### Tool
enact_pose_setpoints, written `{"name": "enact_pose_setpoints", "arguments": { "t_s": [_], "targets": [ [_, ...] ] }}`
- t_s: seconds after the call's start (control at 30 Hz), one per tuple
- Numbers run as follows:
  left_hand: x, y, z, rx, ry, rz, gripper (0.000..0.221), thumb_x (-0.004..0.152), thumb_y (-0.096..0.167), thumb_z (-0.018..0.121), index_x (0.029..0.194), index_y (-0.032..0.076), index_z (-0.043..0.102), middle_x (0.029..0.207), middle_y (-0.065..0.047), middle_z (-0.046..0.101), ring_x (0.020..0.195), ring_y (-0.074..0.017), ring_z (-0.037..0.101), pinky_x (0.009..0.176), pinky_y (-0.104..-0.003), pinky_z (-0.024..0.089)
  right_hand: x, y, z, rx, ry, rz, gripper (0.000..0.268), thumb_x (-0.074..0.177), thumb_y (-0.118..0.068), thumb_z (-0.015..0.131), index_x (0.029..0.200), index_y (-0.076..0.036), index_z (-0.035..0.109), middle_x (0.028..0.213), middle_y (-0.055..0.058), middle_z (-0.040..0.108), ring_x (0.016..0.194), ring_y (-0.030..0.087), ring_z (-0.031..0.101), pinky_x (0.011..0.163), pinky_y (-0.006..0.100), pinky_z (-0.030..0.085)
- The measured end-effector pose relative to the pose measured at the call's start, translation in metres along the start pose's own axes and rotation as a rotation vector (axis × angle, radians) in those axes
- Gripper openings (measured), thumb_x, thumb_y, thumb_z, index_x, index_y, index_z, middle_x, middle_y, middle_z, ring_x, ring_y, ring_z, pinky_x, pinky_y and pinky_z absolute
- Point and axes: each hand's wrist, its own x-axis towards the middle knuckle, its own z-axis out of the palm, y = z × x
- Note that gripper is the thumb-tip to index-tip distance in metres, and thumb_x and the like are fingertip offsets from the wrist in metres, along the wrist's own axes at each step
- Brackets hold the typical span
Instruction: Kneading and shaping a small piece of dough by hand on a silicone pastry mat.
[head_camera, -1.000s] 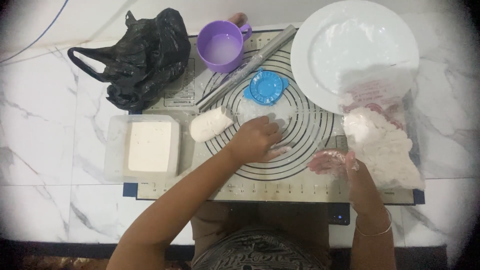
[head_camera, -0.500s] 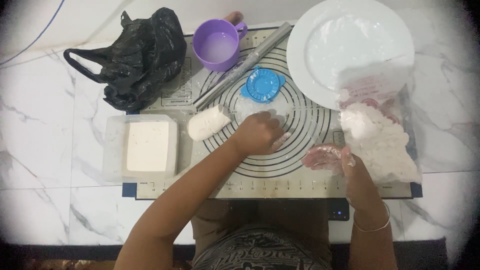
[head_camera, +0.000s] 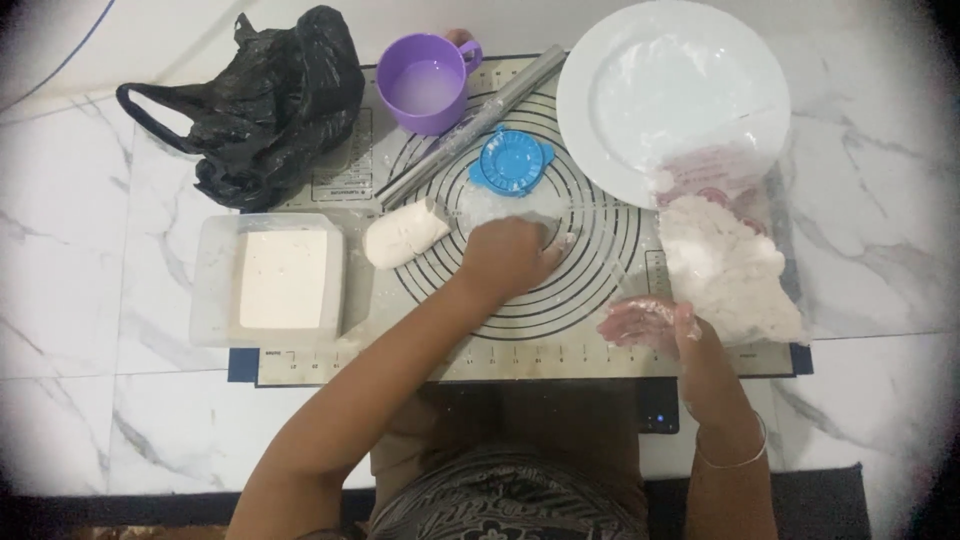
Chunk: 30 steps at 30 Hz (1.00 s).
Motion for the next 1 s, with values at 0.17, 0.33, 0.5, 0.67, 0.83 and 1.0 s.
{"name": "enact_pose_setpoints", "arguments": {
  "t_s": [0.17,0.33,0.5,0.67,0.83,1.0],
  "targets": [
    [-0.042,0.012,-0.009,-0.014,0.061,-0.058,0.057,0.092,0.051,0.042,0.119,0.004,0.062,0.104,-0.022,0.066,0.099,-0.038,0.068,0.08,-0.051,0.055,-0.005,-0.014,0.008,0.025,0.04,0.01,0.093,0.095,-0.07,0.021,0.114,0.005,0.073,0.101,0.029,0.076,0.102,0.043,0.071,0.1,0.055,0.049],
    [-0.054,-0.001,0.005,0.182,0.441,0.22,0.067,0.084,0.058,0.061,0.124,0.004,0.054,0.111,-0.023,0.059,0.109,-0.0419,0.062,0.088,-0.054,0.052,0.015,0.012,0.0,0.042,0.021,0.047,0.098,0.094,-0.072,0.011,0.116,0.0,0.074,0.104,0.025,0.079,0.102,0.037,0.075,0.098,0.052,0.053],
    [-0.041,-0.022,0.032,0.202,0.13,0.306,0.055,0.088,0.048,0.072,0.12,0.006,0.058,0.114,-0.019,0.06,0.116,-0.0377,0.061,0.1,-0.051,0.05,0.027,0.013,0.003,0.038,-0.01,0.048,0.099,0.093,-0.074,0.013,0.118,0.0,0.073,0.104,0.025,0.078,0.102,0.037,0.075,0.097,0.053,0.053],
    [-0.026,-0.011,0.02,0.239,0.185,0.366,0.034,0.086,0.033,0.074,0.106,0.008,0.062,0.095,-0.012,0.058,0.091,-0.0306,0.065,0.084,-0.047,0.056,0.035,0.008,0.006,0.04,-0.02,0.029,0.092,0.094,-0.074,0.019,0.114,-0.005,0.075,0.101,0.021,0.078,0.101,0.033,0.074,0.096,0.051,0.052],
    [-0.015,-0.011,0.028,0.292,0.262,0.357,0.017,0.09,0.023,0.067,0.095,0.007,0.063,0.084,-0.009,0.054,0.077,-0.0247,0.064,0.072,-0.041,0.059,0.043,0.022,-0.004,0.077,-0.037,0.052,0.098,0.092,-0.076,0.015,0.117,-0.002,0.074,0.104,0.025,0.077,0.103,0.037,0.073,0.096,0.052,0.052],
    [-0.013,-0.011,0.029,0.321,0.303,0.32,0.012,0.091,0.017,0.065,0.09,0.006,0.06,0.076,-0.008,0.051,0.07,-0.0213,0.06,0.065,-0.035,0.058,0.036,0.01,-0.002,0.067,-0.017,0.022,0.096,0.095,-0.073,0.013,0.119,-0.002,0.072,0.104,0.024,0.076,0.104,0.035,0.072,0.097,0.052,0.051]
  ]
}}
